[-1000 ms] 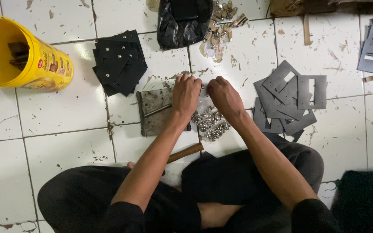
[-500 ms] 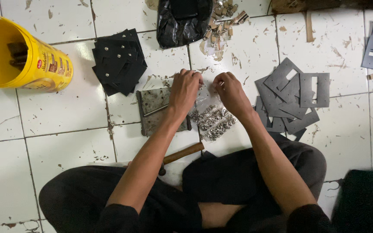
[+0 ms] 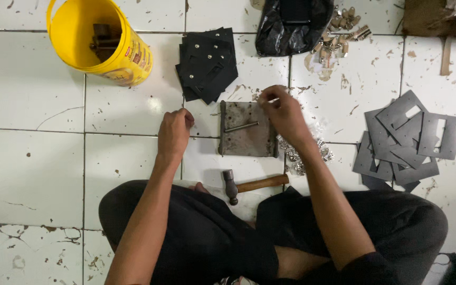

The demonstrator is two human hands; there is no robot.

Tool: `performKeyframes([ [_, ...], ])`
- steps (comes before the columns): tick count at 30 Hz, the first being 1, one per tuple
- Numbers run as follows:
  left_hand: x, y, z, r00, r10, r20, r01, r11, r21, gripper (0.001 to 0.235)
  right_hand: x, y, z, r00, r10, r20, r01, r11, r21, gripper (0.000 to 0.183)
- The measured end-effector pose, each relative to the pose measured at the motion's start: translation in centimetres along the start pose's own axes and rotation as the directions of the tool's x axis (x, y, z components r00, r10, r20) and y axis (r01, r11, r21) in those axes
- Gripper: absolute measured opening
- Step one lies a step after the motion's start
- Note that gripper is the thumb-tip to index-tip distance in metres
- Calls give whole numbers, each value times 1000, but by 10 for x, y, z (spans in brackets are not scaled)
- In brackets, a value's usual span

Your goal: The person sits on the floor and assembles small metal parts onto rectangular black plates using a hammer and a metal block. They repeatedly pick up plates, place them on the block, insert metal pieces, and hammer them into place.

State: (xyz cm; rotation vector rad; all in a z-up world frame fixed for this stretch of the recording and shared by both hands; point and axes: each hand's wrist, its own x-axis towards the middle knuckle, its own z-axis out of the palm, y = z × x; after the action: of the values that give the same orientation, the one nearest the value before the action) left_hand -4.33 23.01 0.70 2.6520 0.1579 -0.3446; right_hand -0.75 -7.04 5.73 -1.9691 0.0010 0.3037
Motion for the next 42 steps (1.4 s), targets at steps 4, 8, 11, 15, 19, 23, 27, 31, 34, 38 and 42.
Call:
performKeyframes([
  [4,4,-11,20,1000,-22,15,22,1000,21,6,-1,26,-51,996,36,-88,-38,999,-19,12],
  [8,6,-3,18,995,95,-3,-90,952,291,10,-12,62,-84,963,124,-241,-174,964,-201,14],
  [11,3,-1,12,993,113,-30,-96,934,345,10,-9,91,-80,975,22,-222,-97,938,-333,17],
  [15,-6,3,4,992,107,-63,-78,929,362,12,-14,48,-53,992,-123,-39,87,861,-501,12],
  [19,-18,20,-28,995,61,-84,-29,942,335,14,4,58,-40,978,-208,19,178,785,-593,17],
  [23,-36,34,-67,983,76,-169,-35,971,235,9,15,65,-33,978,-207,39,176,704,-688,9],
  [27,-47,33,-101,956,81,-282,-45,990,131,3,29,101,-26,965,-249,88,230,629,-742,9],
  [31,-48,4,-96,949,2,-315,-8,1000,-17,3,30,101,-26,957,-236,168,264,471,-842,8],
  [34,-50,-6,-88,968,-139,-210,94,973,-210,11,22,92,-25,973,-177,149,222,538,-813,17],
  [38,-44,4,-92,971,-185,-152,134,946,-296,17,17,72,-34,985,-168,40,153,734,-662,11],
  [42,-41,8,-89,969,-214,-124,160,924,-347,19,8,35,-21,993,-114,-23,102,952,-287,10],
])
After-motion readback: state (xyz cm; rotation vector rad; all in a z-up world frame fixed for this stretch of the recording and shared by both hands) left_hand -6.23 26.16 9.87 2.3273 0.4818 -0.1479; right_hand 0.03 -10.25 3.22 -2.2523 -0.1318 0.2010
